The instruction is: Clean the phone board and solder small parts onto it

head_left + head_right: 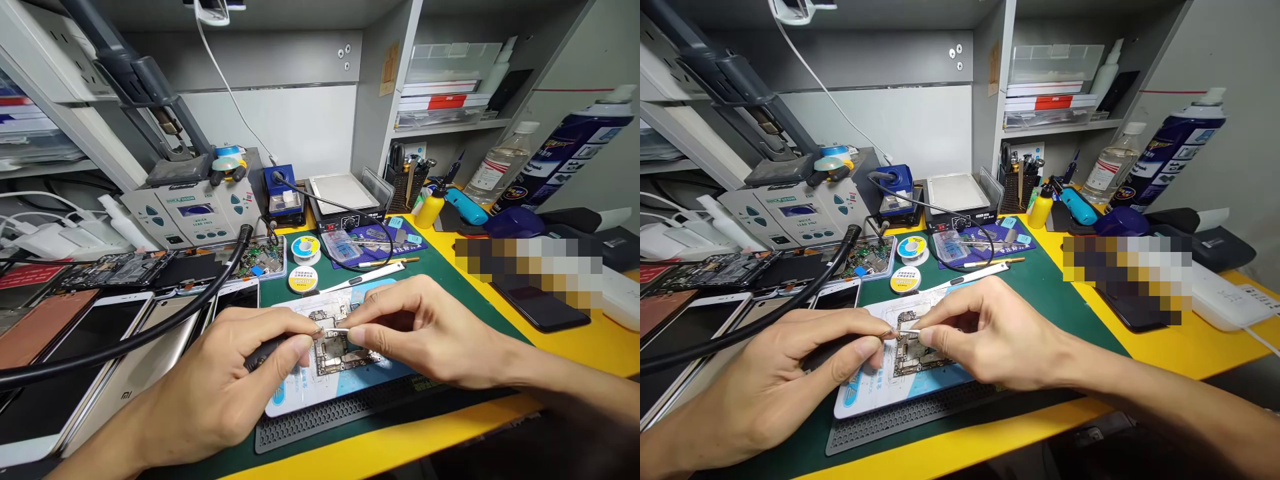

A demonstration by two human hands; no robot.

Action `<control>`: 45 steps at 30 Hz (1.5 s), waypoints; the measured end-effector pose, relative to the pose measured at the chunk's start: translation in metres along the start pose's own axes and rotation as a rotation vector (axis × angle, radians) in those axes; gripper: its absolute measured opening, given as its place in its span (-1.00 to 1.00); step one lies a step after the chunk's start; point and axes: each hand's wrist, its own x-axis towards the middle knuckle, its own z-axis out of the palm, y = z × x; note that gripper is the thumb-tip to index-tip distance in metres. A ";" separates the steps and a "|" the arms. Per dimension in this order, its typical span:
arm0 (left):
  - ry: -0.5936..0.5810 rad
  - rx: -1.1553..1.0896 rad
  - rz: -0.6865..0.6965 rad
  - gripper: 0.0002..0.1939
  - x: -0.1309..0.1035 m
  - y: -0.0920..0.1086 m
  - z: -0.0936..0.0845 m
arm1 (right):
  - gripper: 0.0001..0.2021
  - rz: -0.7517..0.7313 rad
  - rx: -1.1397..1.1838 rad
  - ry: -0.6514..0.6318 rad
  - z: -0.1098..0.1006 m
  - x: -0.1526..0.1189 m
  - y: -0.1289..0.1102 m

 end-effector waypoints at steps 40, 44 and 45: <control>0.001 0.018 -0.028 -0.77 0.000 0.001 0.000 | -0.84 0.115 0.243 -0.020 -0.002 0.003 -0.006; 0.016 0.005 -0.022 -0.78 0.000 0.001 0.000 | -0.86 0.098 0.233 -0.008 -0.002 0.003 -0.006; 0.016 0.005 -0.025 -0.79 -0.001 0.000 0.000 | -0.86 0.091 0.241 -0.007 -0.002 0.003 -0.005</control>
